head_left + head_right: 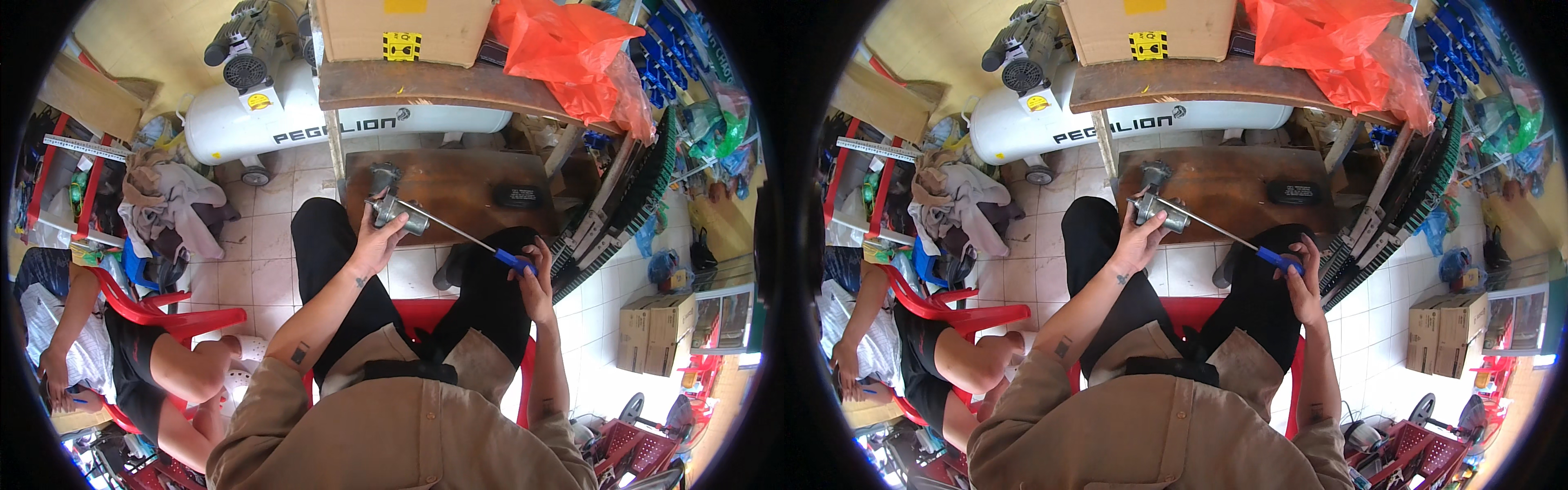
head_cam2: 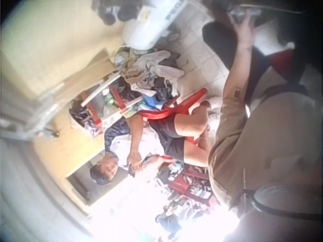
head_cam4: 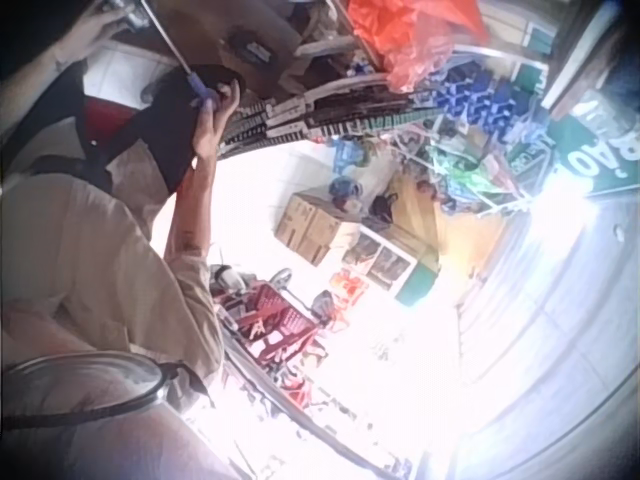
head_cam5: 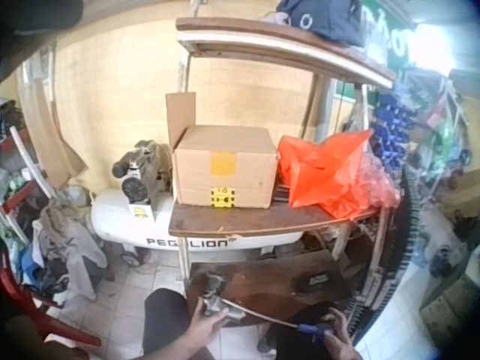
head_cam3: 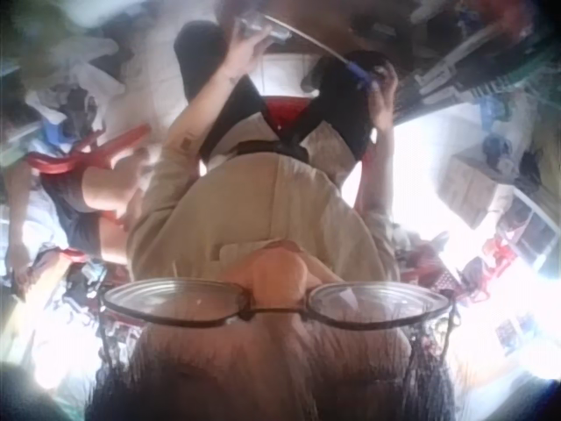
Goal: The person holds a metal motor component and uses a screwdriver to loosen or tighten a screw on its side.
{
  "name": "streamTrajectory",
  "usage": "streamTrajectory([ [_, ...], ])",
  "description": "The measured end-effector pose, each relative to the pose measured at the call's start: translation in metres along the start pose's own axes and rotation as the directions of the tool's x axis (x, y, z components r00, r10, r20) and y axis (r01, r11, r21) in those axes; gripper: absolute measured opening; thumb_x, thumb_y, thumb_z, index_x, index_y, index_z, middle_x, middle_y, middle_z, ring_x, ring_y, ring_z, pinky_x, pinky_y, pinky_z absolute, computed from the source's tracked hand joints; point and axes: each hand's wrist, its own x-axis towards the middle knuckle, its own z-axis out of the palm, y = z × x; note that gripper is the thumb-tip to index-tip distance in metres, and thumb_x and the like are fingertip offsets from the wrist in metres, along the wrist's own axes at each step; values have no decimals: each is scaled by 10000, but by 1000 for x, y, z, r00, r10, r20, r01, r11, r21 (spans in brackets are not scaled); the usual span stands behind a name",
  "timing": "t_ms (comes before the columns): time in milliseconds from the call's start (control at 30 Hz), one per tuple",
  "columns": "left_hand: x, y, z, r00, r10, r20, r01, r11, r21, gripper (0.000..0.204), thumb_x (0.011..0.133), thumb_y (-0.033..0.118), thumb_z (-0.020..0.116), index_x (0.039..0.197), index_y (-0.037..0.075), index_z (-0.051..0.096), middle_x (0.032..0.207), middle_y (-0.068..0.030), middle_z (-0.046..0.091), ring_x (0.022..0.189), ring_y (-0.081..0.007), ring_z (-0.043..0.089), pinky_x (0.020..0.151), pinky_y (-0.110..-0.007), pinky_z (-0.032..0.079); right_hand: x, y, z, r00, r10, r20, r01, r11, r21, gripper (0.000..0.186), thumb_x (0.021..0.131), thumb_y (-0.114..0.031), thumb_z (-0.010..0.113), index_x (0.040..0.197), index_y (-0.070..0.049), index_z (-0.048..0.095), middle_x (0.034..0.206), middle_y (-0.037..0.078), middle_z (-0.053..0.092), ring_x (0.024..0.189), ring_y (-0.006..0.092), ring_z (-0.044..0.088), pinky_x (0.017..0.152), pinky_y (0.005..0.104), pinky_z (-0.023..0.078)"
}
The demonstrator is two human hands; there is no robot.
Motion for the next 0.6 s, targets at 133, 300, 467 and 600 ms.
streamTrajectory([
  [133,0,-2,2,1000,-6,20,6,1000,16,666,917,-18,650,1447,226,329,1316,-149,553,1253,-282,549,1024,-464,476,1,2,-8,991,128,35,-123,985,-122,427,1077,-277,390,1430,-41,342,1070,84,514,761,166,582,610,277,481],
  [300,-2,-2,6,999,22,32,-23,999,39,615,947,2,612,1450,199,319,1361,-202,521,1282,-325,527,1051,-498,454,3,1,-25,899,424,106,-421,906,-52,433,1049,-170,438,1442,-38,312,1118,99,487,835,160,571,695,275,468],
  [467,-1,-1,0,1000,12,8,-12,1000,6,667,912,-19,660,1445,217,336,1317,-121,537,1253,-274,544,1028,-474,474,1,0,-11,985,110,132,-129,981,145,526,997,-153,559,1449,-61,306,1203,96,443,908,159,535,709,294,465],
  [600,-1,-4,1,1000,13,-5,-13,1000,12,664,901,-27,671,1433,223,363,1260,-66,540,1223,-248,555,1033,-472,466,3,4,-19,984,82,160,-88,996,26,488,1010,-136,547,1434,-56,321,1187,109,480,932,162,543,723,288,473],
])
